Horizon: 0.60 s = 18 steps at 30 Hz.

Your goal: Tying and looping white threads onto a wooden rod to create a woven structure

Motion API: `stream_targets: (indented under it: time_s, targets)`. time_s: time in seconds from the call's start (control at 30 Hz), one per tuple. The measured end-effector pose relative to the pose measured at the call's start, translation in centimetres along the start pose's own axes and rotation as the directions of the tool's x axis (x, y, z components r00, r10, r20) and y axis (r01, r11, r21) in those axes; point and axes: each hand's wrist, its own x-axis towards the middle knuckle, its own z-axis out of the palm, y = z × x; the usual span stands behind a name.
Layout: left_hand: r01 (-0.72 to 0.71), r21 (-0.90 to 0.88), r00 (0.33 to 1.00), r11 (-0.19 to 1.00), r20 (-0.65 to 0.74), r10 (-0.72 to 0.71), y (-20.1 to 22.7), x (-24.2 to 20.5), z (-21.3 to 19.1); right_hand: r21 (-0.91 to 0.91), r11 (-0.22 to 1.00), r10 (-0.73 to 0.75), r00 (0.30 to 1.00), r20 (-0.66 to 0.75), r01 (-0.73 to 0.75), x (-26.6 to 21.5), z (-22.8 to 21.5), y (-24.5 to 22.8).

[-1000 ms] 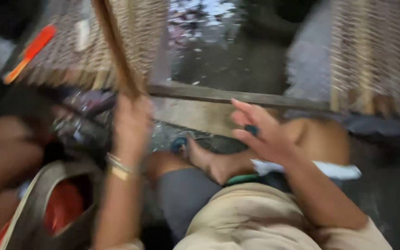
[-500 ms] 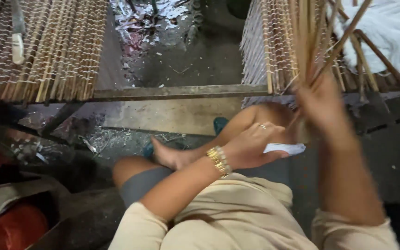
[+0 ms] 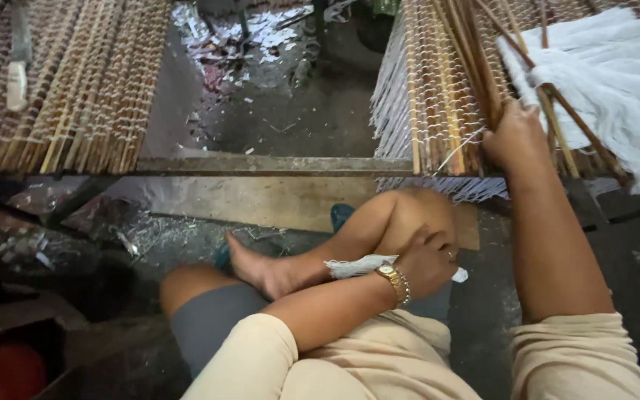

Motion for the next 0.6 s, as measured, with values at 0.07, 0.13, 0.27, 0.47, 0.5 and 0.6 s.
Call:
stream_targets:
  time_s: [0.07, 0.13, 0.27, 0.47, 0.5, 0.6]
  targets:
    - [-0.024, -0.033, 0.996, 0.999, -0.083, 0.021, -0.3, 0.2, 2.0, -0.040, 0.999, -0.024, 0.999, -0.032, 0.023, -0.5, 0.1, 0.1]
    - [-0.056, -0.055, 0.984, 0.997, -0.171, 0.046, -1.3, 0.1, 1.9, -0.077, 0.996, -0.051, 0.996, -0.073, 0.045, -0.7, 0.1, 0.4]
    - [0.033, -0.980, 0.913, 0.195, -0.049, -0.405, -5.0, -1.5, -2.1, -0.160, 0.986, -0.073, 0.984, -0.165, 0.046, 0.1, 1.0, 2.4]
    - [-0.028, -0.988, 0.669, -0.154, 0.096, -0.737, -9.8, -8.2, -16.5, -0.036, 0.990, -0.142, 0.972, -0.189, 0.138, 0.4, -0.1, 4.0]
    - [0.019, -0.999, 0.581, -0.047, 0.049, -0.812, -10.5, -9.6, -18.7, -0.014, 0.976, -0.214, 0.947, -0.239, 0.217, 0.0, -0.5, 4.0]
    - [0.132, -0.990, 0.372, 0.056, -0.003, -0.928, -12.3, -12.5, -20.5, -0.376, 0.731, -0.682, 0.597, -0.422, 0.569, 7.5, 6.3, 17.9]
